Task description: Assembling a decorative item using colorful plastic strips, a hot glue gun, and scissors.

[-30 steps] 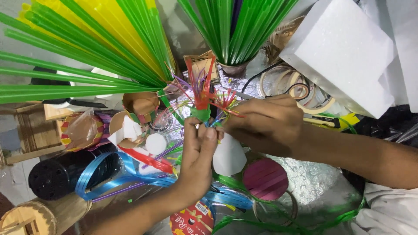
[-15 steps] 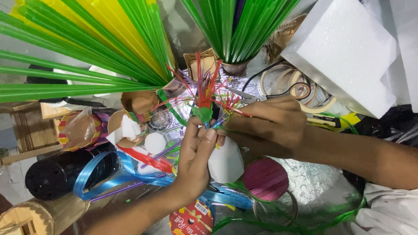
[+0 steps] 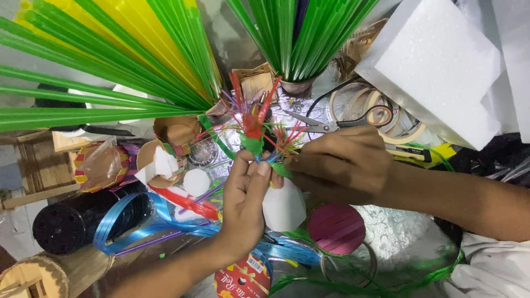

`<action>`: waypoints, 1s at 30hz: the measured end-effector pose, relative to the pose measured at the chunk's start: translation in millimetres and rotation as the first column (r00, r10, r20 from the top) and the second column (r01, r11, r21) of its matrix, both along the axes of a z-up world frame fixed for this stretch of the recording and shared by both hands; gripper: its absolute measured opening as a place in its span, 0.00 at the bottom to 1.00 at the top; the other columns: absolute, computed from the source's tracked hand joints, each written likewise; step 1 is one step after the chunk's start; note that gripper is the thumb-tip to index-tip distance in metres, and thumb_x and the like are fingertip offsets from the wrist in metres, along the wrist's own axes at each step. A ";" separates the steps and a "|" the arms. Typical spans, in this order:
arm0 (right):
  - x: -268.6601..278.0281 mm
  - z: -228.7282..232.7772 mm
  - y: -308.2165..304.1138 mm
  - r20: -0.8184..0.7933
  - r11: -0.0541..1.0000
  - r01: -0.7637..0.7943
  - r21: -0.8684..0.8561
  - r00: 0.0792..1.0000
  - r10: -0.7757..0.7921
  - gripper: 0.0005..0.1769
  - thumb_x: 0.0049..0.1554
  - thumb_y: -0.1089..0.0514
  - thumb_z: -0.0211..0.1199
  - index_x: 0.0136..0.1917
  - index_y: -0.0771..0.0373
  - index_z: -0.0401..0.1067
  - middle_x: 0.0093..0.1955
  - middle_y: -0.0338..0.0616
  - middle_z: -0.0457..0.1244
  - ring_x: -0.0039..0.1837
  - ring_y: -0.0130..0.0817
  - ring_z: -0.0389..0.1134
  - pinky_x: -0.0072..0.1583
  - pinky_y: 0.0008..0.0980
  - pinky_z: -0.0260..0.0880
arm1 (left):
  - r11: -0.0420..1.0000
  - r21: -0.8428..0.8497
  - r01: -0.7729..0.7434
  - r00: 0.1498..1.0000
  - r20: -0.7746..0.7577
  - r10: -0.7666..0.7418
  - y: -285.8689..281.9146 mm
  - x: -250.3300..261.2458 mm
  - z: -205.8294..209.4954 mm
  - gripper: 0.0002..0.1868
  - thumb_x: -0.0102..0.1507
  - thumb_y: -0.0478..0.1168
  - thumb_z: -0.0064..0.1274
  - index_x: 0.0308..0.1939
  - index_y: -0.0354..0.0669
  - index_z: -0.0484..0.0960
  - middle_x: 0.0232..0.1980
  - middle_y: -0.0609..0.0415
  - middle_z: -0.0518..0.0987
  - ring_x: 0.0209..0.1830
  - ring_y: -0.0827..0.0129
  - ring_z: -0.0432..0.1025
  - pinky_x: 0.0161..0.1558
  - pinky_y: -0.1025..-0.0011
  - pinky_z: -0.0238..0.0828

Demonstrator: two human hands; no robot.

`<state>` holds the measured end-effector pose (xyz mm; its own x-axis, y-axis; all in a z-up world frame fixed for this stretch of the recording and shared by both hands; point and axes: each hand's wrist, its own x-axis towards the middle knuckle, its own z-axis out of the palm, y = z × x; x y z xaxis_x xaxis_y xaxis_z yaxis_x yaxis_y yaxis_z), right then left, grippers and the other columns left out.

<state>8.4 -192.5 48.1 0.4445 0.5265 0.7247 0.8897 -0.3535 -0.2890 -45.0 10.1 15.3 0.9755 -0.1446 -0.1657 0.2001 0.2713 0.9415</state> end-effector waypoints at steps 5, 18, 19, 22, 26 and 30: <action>2.3 6.7 8.2 0.005 0.996 -0.031 0.084 1.000 0.031 0.06 0.60 0.62 0.70 0.48 0.63 0.74 0.40 0.40 0.68 0.36 0.28 0.69 0.38 0.28 0.68 | 1.000 -0.005 -0.030 0.994 -0.104 0.029 4.5 -2.9 -8.5 0.09 0.71 0.46 0.44 0.50 0.47 0.66 0.32 0.53 0.77 0.34 0.71 0.73 0.38 0.70 0.70; 6.0 11.3 8.1 -0.030 0.992 -0.103 0.067 0.994 0.105 0.08 0.61 0.62 0.64 0.40 0.64 0.70 0.34 0.40 0.64 0.29 0.30 0.61 0.34 0.30 0.63 | 0.999 0.048 -0.016 1.000 0.018 0.016 2.5 -2.7 -5.3 0.08 0.73 0.44 0.42 0.45 0.45 0.64 0.33 0.57 0.67 0.36 0.70 0.73 0.45 0.69 0.67; 6.6 12.0 8.5 -0.008 0.992 -0.101 0.070 0.995 0.102 0.08 0.61 0.63 0.65 0.41 0.63 0.69 0.33 0.39 0.62 0.28 0.30 0.59 0.33 0.30 0.60 | 1.000 0.010 -0.020 1.000 -0.022 0.020 3.0 -2.4 -4.5 0.08 0.72 0.44 0.43 0.45 0.46 0.64 0.32 0.56 0.72 0.34 0.72 0.72 0.41 0.71 0.68; 7.3 13.2 8.9 0.002 0.992 -0.099 0.072 0.995 0.100 0.06 0.61 0.62 0.65 0.42 0.62 0.71 0.32 0.38 0.62 0.28 0.29 0.59 0.32 0.30 0.59 | 0.999 -0.043 -0.030 0.997 -0.069 0.027 4.4 -2.9 -8.4 0.08 0.72 0.44 0.44 0.47 0.47 0.65 0.32 0.55 0.76 0.32 0.73 0.71 0.37 0.72 0.68; 7.0 12.4 7.0 -0.015 0.997 -0.076 0.008 0.997 0.076 0.08 0.61 0.59 0.66 0.40 0.61 0.73 0.30 0.35 0.59 0.28 0.27 0.59 0.32 0.29 0.58 | 0.995 -0.084 -0.050 0.996 -0.072 0.044 4.3 -3.6 -12.6 0.08 0.72 0.43 0.44 0.49 0.46 0.64 0.32 0.56 0.74 0.33 0.74 0.72 0.36 0.73 0.69; 8.0 7.7 7.1 0.015 0.993 -0.097 0.062 0.995 0.097 0.07 0.60 0.61 0.68 0.44 0.64 0.71 0.29 0.36 0.57 0.27 0.26 0.55 0.31 0.29 0.55 | 0.998 0.030 -0.057 0.998 -0.025 0.058 3.3 -2.9 -7.6 0.08 0.72 0.43 0.44 0.43 0.46 0.65 0.30 0.59 0.69 0.31 0.74 0.72 0.35 0.74 0.67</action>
